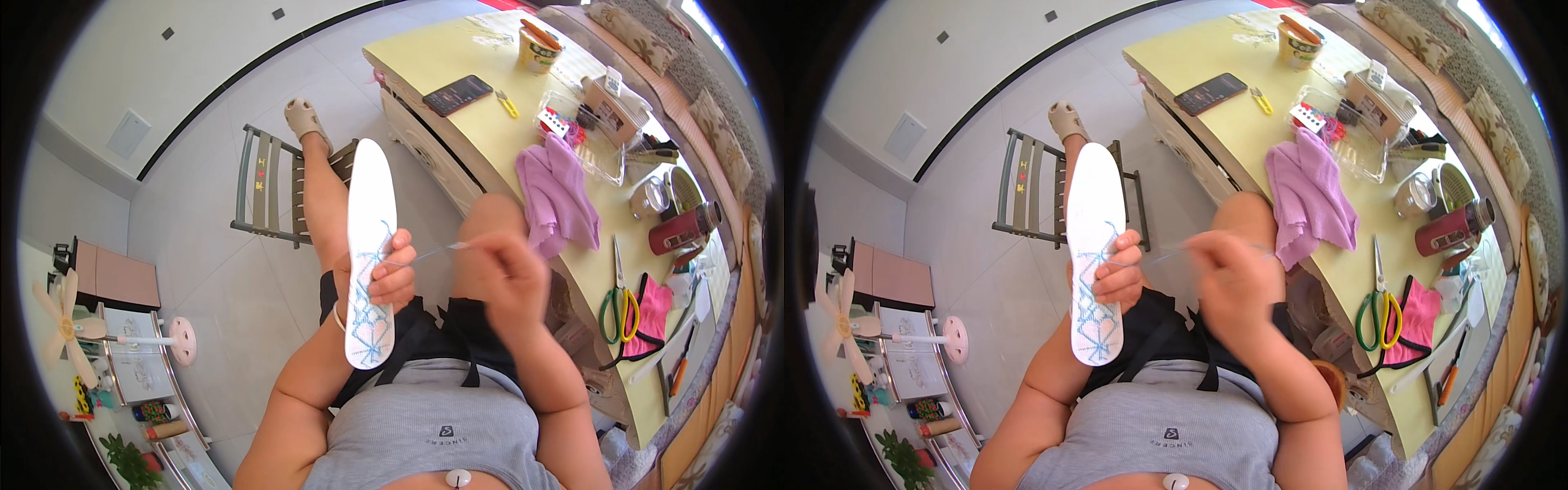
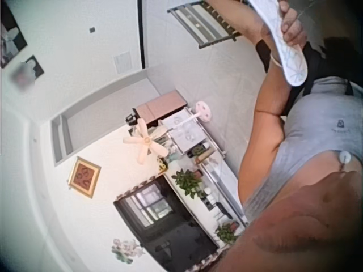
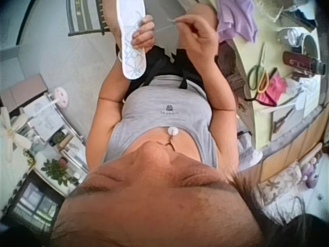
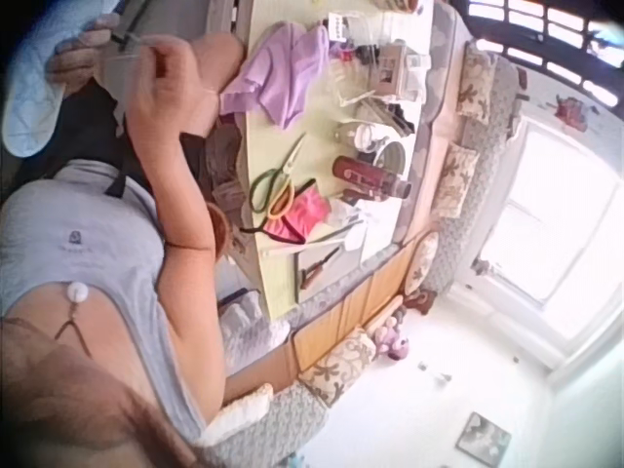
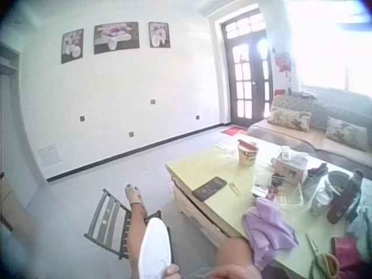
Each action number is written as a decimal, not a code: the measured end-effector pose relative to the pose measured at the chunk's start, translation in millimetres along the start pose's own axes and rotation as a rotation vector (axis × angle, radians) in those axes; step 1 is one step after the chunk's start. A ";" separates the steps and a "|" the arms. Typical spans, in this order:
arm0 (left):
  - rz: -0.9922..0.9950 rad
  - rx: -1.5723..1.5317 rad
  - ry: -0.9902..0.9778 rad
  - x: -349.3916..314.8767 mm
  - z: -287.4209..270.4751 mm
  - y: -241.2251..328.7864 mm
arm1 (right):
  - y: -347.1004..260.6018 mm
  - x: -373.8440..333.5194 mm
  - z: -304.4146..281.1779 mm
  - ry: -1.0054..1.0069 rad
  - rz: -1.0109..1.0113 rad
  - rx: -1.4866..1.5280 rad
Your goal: The person sews a patterned shoe insole by hand using a needle and blue thread, pulling the thread tight through the material and cutting it with scissors.
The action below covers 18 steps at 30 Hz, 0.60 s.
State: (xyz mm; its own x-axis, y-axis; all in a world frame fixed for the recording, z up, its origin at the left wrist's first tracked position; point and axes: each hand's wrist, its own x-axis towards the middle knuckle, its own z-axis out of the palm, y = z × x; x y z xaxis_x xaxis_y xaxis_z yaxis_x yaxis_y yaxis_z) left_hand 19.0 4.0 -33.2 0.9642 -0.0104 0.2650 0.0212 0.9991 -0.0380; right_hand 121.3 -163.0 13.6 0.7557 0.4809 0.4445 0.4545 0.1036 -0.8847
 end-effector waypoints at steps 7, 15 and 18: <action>-0.067 -0.121 0.018 -1.0 -16.8 -14.7 | -9.0 -5.7 50.3 -0.131 -0.298 -0.017; -0.067 -0.104 0.017 -0.5 -14.7 -15.9 | -10.1 -3.8 49.9 -0.144 -0.323 -0.044; -0.071 -0.096 0.018 -0.9 -15.3 -15.3 | -10.1 -4.1 50.9 -0.138 -0.327 -0.034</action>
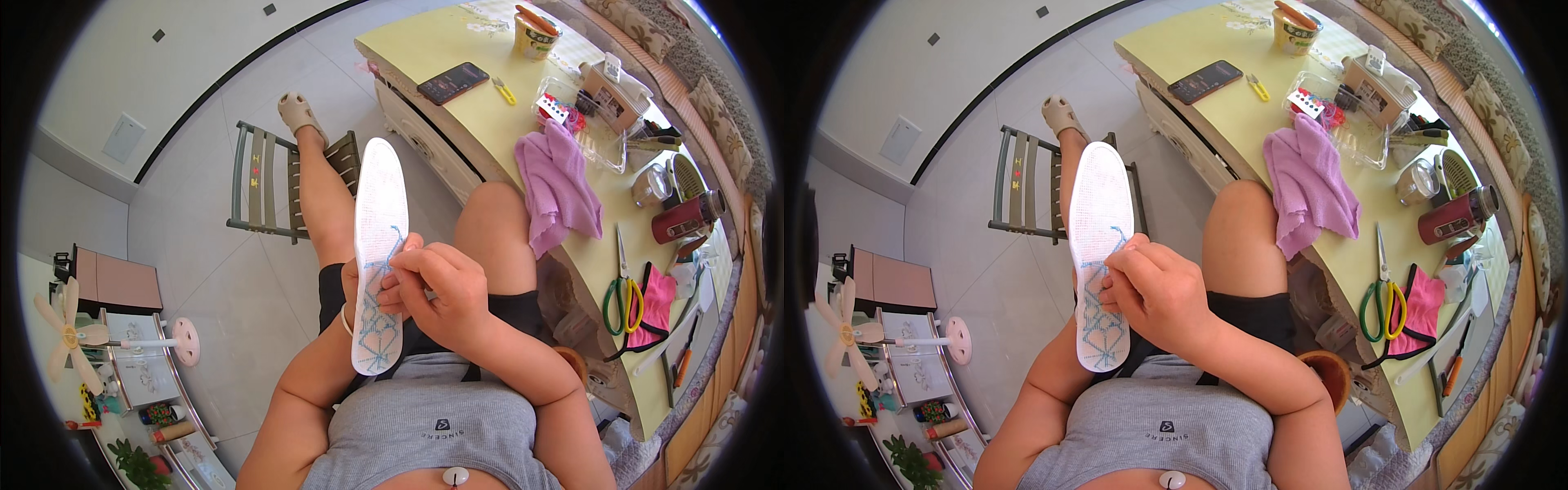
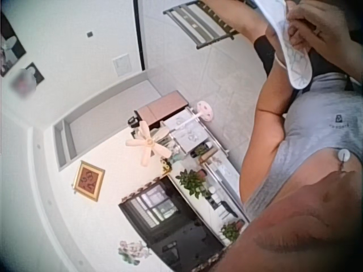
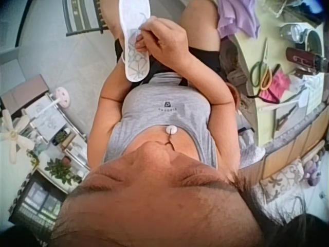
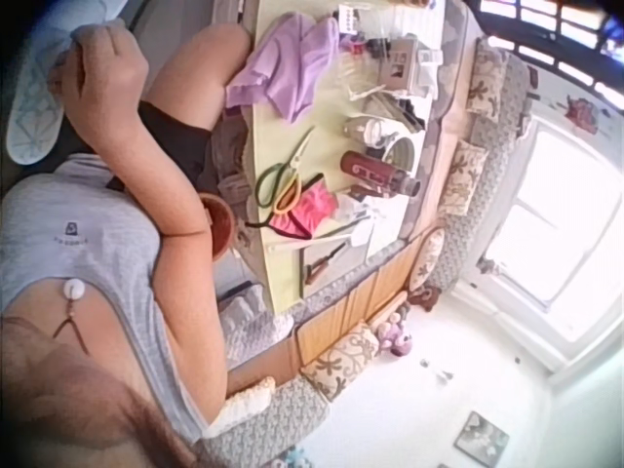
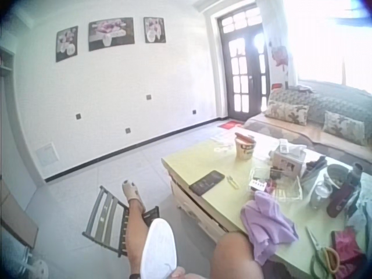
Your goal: The person sews a patterned shoe insole by hand using a needle and blue thread, pulling the thread tight through the material and cutting it with scissors.
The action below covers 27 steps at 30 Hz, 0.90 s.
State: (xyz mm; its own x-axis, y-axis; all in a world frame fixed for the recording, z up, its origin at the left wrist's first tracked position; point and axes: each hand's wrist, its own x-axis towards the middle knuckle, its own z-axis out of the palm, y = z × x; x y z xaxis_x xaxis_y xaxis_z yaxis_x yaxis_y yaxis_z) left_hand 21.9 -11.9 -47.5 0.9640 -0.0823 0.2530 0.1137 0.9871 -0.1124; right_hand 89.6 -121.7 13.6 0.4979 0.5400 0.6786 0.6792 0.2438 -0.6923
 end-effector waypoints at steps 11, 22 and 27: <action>-0.011 0.011 -0.030 1.6 -2.4 -1.9 | 0.5 -4.0 0.6 -0.002 0.038 0.006; 0.269 0.713 0.432 -2.8 27.7 -2.9 | 8.1 -7.8 -24.1 -0.085 0.686 0.653; 0.329 0.940 0.486 2.5 54.1 -13.1 | 27.3 -23.9 -32.7 -0.077 0.831 0.843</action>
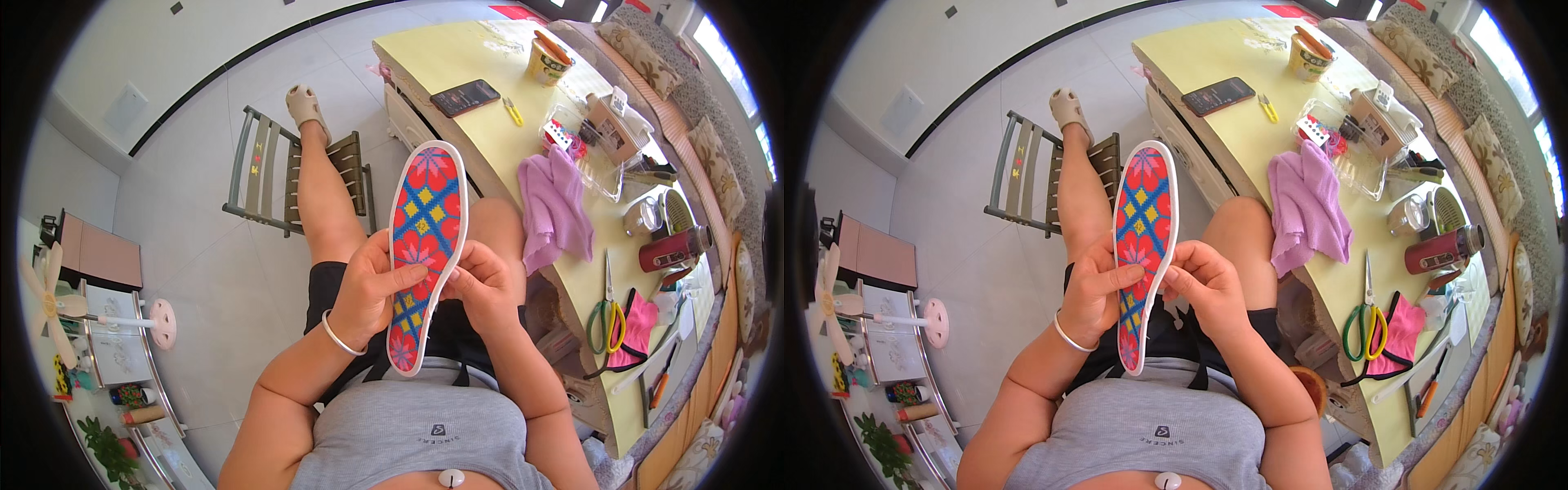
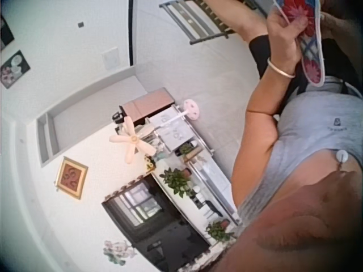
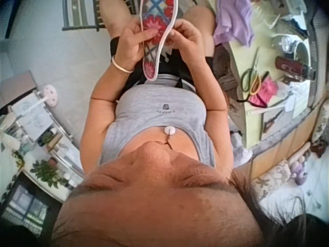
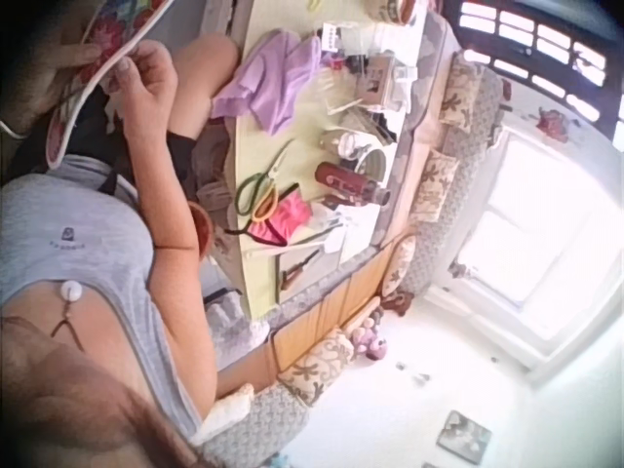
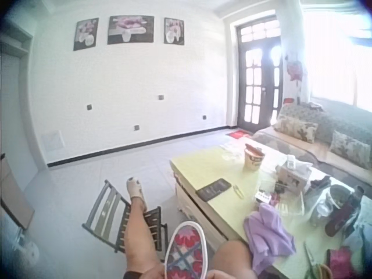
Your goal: The person sews a patterned shoe insole by hand using a needle and blue thread, pulling the thread tight through the material and cutting it with scissors.
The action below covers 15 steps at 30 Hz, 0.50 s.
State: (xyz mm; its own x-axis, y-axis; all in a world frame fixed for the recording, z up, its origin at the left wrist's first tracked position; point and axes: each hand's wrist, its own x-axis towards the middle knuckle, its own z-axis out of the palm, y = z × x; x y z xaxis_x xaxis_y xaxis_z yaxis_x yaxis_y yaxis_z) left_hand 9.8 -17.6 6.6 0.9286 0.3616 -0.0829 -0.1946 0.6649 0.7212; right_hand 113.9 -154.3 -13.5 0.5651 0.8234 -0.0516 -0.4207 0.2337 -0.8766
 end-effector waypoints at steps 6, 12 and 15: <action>0.105 0.075 0.052 -3.8 4.8 -4.9 | 2.9 -0.5 6.5 0.016 -0.037 0.081; 0.184 0.203 0.106 -4.7 8.8 1.7 | -15.8 -2.4 9.6 0.329 -0.863 -0.989; 0.187 0.345 0.130 -4.1 3.6 -9.5 | -23.3 -1.5 21.4 0.232 -1.075 -1.350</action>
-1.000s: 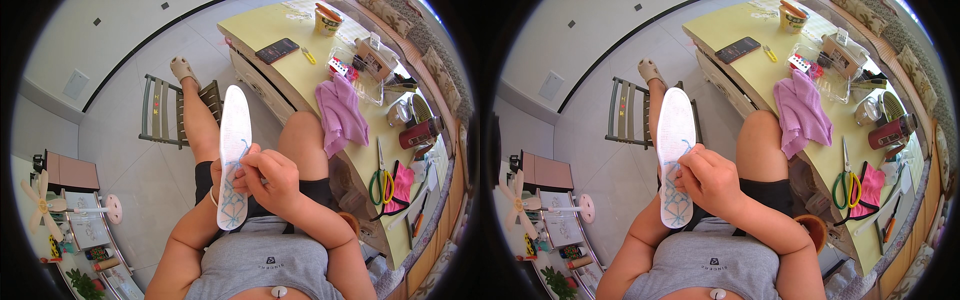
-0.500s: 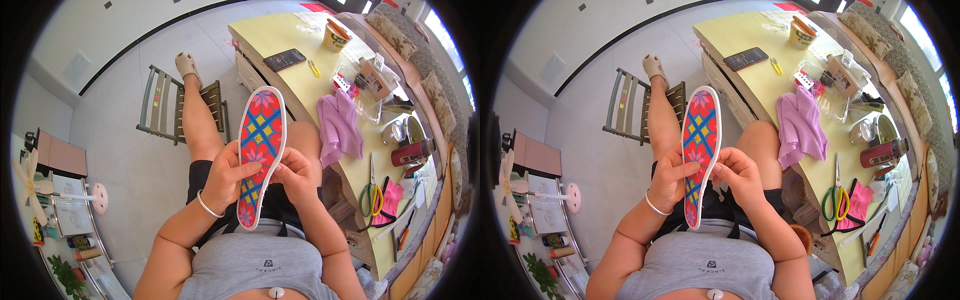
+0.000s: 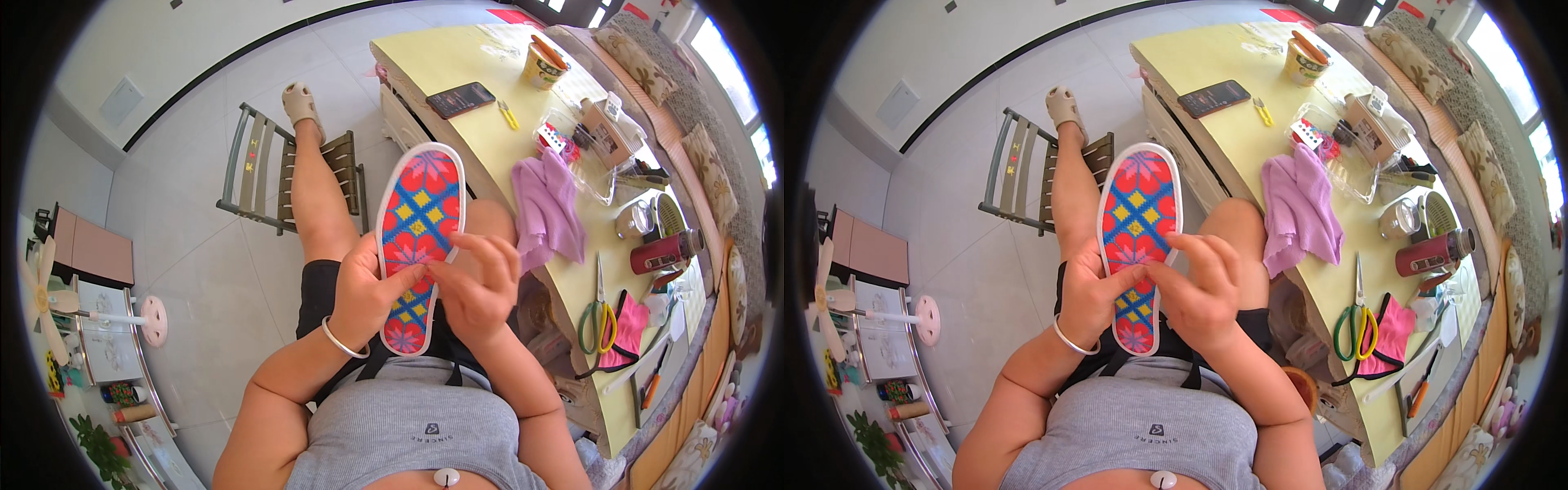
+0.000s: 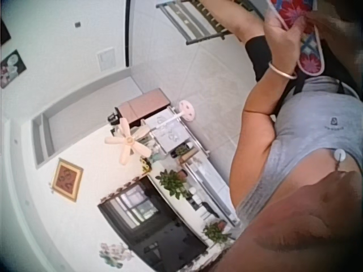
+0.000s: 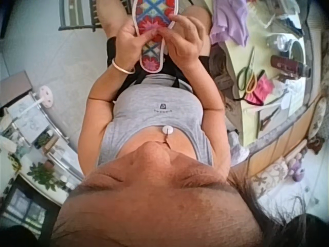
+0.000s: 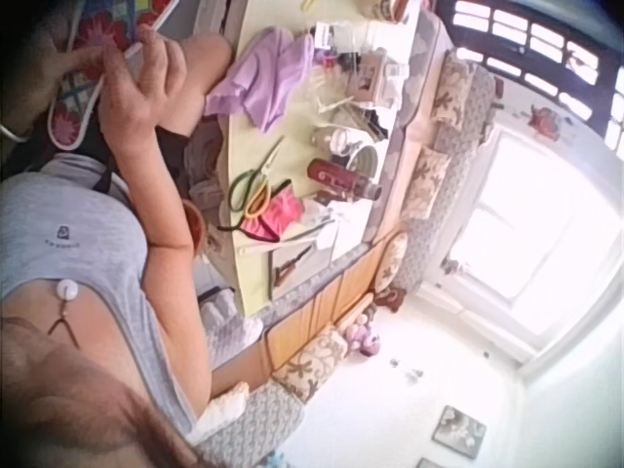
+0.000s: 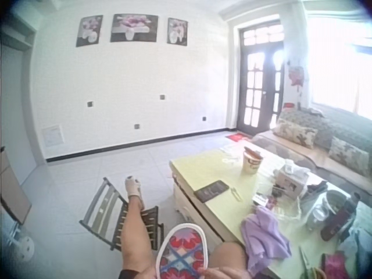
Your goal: The person sews a patterned shoe insole by hand using a needle and blue thread, pulling the thread tight through the material and cutting it with scissors.
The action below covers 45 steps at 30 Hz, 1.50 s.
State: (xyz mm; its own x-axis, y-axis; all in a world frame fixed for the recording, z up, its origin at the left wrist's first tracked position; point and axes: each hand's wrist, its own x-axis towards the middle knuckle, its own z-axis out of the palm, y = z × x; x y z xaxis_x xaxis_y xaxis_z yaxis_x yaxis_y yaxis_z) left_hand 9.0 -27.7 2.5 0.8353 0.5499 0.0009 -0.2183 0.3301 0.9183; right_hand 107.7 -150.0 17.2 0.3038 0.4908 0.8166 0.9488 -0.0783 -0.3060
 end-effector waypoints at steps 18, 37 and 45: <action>0.411 0.795 0.529 60.0 -94.0 -1.6 | 173.4 -63.6 -230.7 1.118 0.552 0.521; 0.071 0.221 0.070 -0.9 -0.7 19.7 | 8.1 -1.1 1.0 -0.075 0.133 0.158; 0.082 0.251 0.065 -1.2 -1.6 16.0 | 9.3 -6.1 5.0 -0.079 0.113 0.144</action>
State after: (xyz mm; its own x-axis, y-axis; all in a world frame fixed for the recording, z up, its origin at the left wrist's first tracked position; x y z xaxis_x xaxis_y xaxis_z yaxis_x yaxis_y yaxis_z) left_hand 3.7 -21.9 16.6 0.7840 0.6177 0.0612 -0.1449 0.0864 0.9857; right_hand 114.2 -149.4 6.9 0.3946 0.5533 0.7336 0.8850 -0.0142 -0.4653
